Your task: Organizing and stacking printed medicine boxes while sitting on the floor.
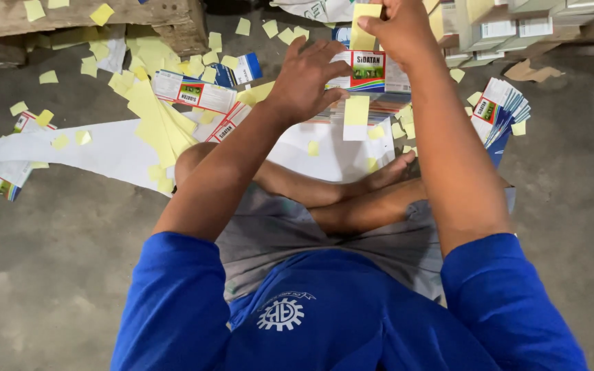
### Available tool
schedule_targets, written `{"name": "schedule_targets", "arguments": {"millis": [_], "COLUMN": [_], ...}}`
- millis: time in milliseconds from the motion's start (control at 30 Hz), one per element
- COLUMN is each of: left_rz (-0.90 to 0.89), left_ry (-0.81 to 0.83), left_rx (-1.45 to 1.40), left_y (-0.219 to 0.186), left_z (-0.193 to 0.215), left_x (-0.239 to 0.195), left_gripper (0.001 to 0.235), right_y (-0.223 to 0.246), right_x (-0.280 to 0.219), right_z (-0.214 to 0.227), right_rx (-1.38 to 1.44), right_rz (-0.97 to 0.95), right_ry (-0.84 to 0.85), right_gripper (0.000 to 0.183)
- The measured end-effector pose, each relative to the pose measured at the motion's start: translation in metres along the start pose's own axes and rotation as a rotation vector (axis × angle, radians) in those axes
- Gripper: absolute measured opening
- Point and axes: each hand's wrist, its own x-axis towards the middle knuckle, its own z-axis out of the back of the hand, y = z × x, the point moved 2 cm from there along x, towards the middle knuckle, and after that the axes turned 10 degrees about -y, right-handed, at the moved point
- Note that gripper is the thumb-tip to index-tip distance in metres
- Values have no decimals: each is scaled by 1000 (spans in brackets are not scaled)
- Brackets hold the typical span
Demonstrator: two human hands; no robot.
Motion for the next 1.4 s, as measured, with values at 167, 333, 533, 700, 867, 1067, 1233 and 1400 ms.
{"name": "schedule_targets", "arguments": {"millis": [167, 333, 533, 700, 867, 1067, 1233, 1400], "left_rz": [0, 0, 7, -32, 16, 25, -13, -45], "left_ry": [22, 27, 53, 26, 67, 44, 36, 24], "left_rx": [-46, -50, -49, -18, -36, -4, 2, 0], "left_y": [-2, -2, -2, 0, -5, -3, 0, -4], "left_z": [7, 7, 6, 4, 9, 6, 1, 8], "left_x": [2, 4, 3, 3, 4, 3, 0, 3], "left_gripper": [38, 37, 37, 38, 38, 37, 36, 36], "right_y": [-2, -2, -22, -11, -4, 62, 89, 88], "right_x": [-11, -16, -15, -17, -21, -67, -113, -127], "right_z": [-6, -8, -3, -4, 0, 2, -16, -24], "right_rx": [-133, -184, -254, -343, -251, -516, -785, -771], "right_rz": [-69, -10, -96, 95, 67, 351, 618, 619], "right_ry": [-220, -299, -355, -359, -309, -212, -209, -252], "right_gripper": [15, 16, 25, 27, 23, 8, 19, 17]}}
